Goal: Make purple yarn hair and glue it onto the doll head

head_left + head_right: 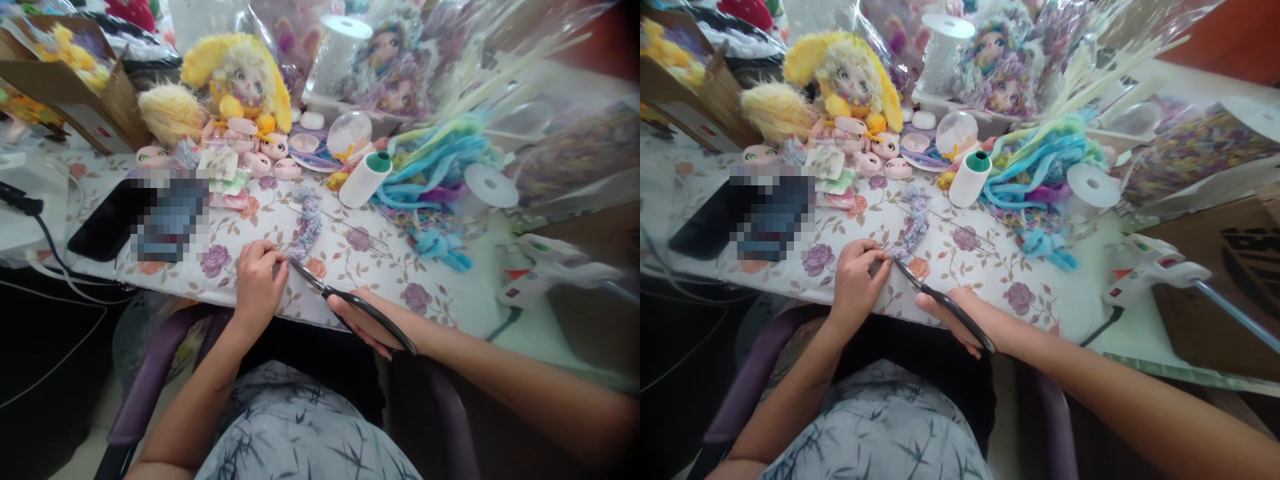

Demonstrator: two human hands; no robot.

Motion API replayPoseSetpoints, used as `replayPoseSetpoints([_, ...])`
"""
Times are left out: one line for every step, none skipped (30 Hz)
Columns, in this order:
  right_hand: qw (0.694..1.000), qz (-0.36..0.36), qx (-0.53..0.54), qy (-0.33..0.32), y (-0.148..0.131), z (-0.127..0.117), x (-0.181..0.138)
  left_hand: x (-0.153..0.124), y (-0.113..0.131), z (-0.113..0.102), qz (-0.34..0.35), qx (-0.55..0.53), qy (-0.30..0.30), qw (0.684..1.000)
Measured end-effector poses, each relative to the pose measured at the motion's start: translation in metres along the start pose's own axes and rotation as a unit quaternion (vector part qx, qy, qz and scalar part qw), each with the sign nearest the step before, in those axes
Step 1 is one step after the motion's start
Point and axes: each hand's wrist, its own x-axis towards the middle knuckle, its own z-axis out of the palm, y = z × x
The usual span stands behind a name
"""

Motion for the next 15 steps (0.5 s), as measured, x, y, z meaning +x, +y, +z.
replayPoseSetpoints([1.0, -0.005, -0.002, 0.001, 0.0, 0.0, 0.0, 0.0, 0.0, 0.0, 0.001, 0.0, -0.002, 1.0])
replayPoseSetpoints([1.0, -0.012, -0.004, 0.001, 0.001, -0.001, 0.0, 0.0, 0.0, -0.001, 0.001, -0.001, -0.003, 1.0])
replayPoseSetpoints([1.0, -0.022, -0.006, -0.002, 0.003, -0.001, 0.0, 0.0, 0.0, -0.001, 0.0, -0.002, -0.003, 1.0])
replayPoseSetpoints([0.999, -0.031, -0.004, -0.009, 0.004, -0.001, -0.001, -0.001, 0.0, -0.002, -0.001, -0.004, -0.002, 1.0])
replayPoseSetpoints([0.999, -0.04, 0.002, -0.014, 0.006, -0.002, -0.001, -0.001, 0.0, -0.002, -0.002, -0.007, -0.001, 1.0])
replayPoseSetpoints([0.999, -0.046, 0.01, -0.017, 0.008, -0.002, -0.001, -0.001, 0.0, -0.002, -0.003, -0.011, 0.002, 1.0])
replayPoseSetpoints([0.998, -0.049, 0.019, -0.018, 0.009, -0.002, -0.002, -0.002, 0.0, -0.003, -0.003, -0.014, 0.005, 1.0])
replayPoseSetpoints([0.998, -0.05, 0.029, -0.014, 0.01, -0.001, -0.002, -0.002, 0.0, -0.003, -0.002, -0.016, 0.007, 1.0])
replayPoseSetpoints([0.998, -0.05, 0.036, -0.01, 0.011, -0.001, -0.002, -0.003, 0.0, -0.002, -0.001, -0.017, 0.009, 1.0])
replayPoseSetpoints([0.998, -0.05, 0.039, -0.007, 0.012, 0.0, -0.002, -0.003, 0.0, -0.002, -0.001, -0.016, 0.012, 1.0])
replayPoseSetpoints([0.998, -0.05, 0.039, -0.007, 0.013, 0.0, -0.002, -0.003, 0.0, -0.001, -0.001, -0.014, 0.015, 1.0])
replayPoseSetpoints([0.998, -0.049, 0.037, -0.009, 0.014, 0.0, -0.001, -0.003, 0.0, 0.0, -0.003, -0.012, 0.02, 1.0])
replayPoseSetpoints([0.998, -0.047, 0.036, -0.01, 0.014, 0.001, -0.001, -0.003, 0.0, 0.001, -0.006, -0.01, 0.023, 1.0])
replayPoseSetpoints([0.998, -0.047, 0.034, -0.011, 0.014, 0.001, -0.001, -0.003, 0.0, 0.002, -0.008, -0.009, 0.026, 1.0])
replayPoseSetpoints([0.998, -0.046, 0.033, -0.012, 0.014, 0.001, -0.001, -0.002, 0.0, 0.003, -0.01, -0.008, 0.027, 1.0])
